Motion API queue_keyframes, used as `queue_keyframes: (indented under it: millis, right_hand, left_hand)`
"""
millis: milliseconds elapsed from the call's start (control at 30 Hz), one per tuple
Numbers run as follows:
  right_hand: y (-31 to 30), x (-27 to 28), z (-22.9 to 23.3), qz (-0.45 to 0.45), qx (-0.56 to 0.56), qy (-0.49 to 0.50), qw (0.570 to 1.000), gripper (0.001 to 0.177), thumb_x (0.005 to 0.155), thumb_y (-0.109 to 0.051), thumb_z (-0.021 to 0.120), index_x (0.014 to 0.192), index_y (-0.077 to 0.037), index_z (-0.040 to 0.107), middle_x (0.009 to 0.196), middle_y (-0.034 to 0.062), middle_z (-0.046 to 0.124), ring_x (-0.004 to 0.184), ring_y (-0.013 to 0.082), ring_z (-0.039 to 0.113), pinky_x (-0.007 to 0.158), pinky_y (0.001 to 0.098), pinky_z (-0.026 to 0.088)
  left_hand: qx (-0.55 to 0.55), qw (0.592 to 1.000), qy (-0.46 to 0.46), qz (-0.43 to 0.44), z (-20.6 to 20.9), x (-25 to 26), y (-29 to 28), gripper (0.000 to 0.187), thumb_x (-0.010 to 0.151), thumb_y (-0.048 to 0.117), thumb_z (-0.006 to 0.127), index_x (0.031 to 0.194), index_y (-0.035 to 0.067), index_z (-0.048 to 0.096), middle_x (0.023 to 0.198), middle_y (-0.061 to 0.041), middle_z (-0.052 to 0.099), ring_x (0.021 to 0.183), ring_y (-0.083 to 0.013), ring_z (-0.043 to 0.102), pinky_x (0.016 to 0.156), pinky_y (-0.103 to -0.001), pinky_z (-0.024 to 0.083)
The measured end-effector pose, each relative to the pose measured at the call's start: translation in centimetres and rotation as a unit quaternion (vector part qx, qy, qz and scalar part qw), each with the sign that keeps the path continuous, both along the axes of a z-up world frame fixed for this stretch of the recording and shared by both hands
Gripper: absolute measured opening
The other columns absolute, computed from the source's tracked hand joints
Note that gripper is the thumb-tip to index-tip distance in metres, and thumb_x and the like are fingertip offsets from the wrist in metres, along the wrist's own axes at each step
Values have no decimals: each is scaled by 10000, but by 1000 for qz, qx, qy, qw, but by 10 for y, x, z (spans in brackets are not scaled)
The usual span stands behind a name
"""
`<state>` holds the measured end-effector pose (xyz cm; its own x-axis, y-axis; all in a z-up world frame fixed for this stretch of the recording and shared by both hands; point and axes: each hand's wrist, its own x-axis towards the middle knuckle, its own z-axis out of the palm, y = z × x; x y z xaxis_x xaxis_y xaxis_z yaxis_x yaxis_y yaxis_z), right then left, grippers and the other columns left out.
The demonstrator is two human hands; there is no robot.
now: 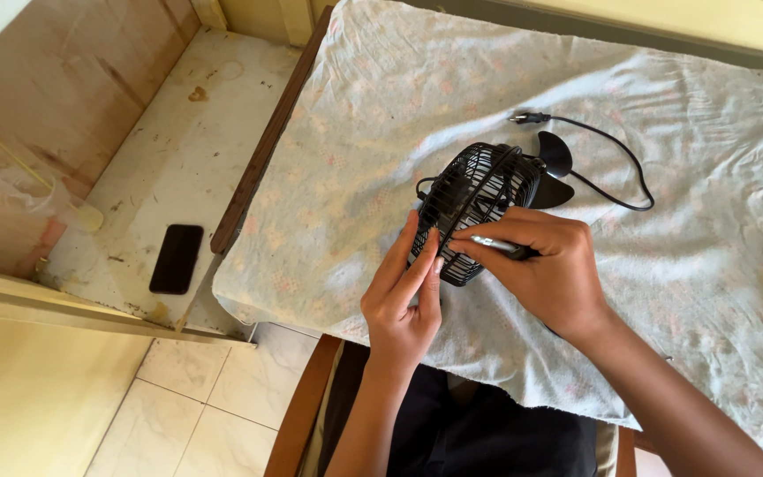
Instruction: The person assembles a small electric fan on a table. They use a screwdriver to tighten screws on the fan cage, then attach the fan blades to the motor shaft and secure them. Finally, they place the rear cage over the blades and fasten it to the base.
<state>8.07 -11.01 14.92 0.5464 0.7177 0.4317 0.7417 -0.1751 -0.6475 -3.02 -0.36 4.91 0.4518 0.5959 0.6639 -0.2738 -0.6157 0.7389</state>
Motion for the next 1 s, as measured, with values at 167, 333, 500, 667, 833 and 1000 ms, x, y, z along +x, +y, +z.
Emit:
queue_keyframes:
  millis: [167, 333, 500, 667, 833, 1000]
  right_hand:
    - [0, -3, 0, -23, -13, -11, 1000, 188, 792, -64, 863, 977, -71, 825, 665, 41, 674, 514, 74, 499, 445, 266, 347]
    - [-1, 2, 1, -8, -29, -11, 999, 182, 785, -67, 864, 961, -60, 816, 712, 41, 711, 507, 71, 529, 435, 256, 369]
    - [-2, 7, -2, 57, -7, -56, 997, 237, 792, -21, 799, 1027, -51, 803, 809, 42, 727, 593, 58, 590, 486, 221, 433]
    - [0, 1, -6, -24, -18, -32, 999, 191, 790, -74, 876, 966, -48, 807, 716, 46, 696, 505, 94, 545, 432, 265, 374]
    - [-1, -2, -7, -23, -21, -51, 998, 215, 789, -56, 853, 999, -42, 807, 737, 59, 697, 507, 98, 537, 439, 261, 376]
    - [-6, -1, -15, -2, 19, -4, 1000, 196, 826, -51, 822, 1019, -35, 787, 817, 49, 731, 579, 51, 580, 470, 223, 412]
  left_hand:
    - [-3, 1000, -2, -2, -1, 0, 1, 294, 1008, 28, 688, 1301, 54, 695, 1456, -236, 603, 1268, -325, 698, 950, -332, 645]
    - [-2, 1000, -1, -3, -3, 0, 0, 287, 1015, 34, 682, 1302, 52, 695, 1458, -235, 602, 1275, -332, 694, 963, -339, 645]
    - [-7, 1000, -1, -5, -5, 1, 0, 278, 1018, 45, 676, 1295, 55, 697, 1455, -239, 602, 1258, -326, 703, 944, -326, 656]
    - [-7, 1000, 3, -2, -6, 2, 1, 278, 1011, 47, 688, 1288, 63, 703, 1446, -238, 611, 1232, -312, 719, 912, -313, 655]
    - [5, 1000, -1, 0, -4, 1, 0, 288, 1014, 40, 689, 1302, 59, 695, 1452, -241, 604, 1265, -329, 700, 944, -329, 645]
    - [1, 1000, -5, -3, -1, 1, 0, 288, 1009, 25, 686, 1297, 48, 696, 1449, -247, 606, 1265, -333, 700, 955, -335, 640]
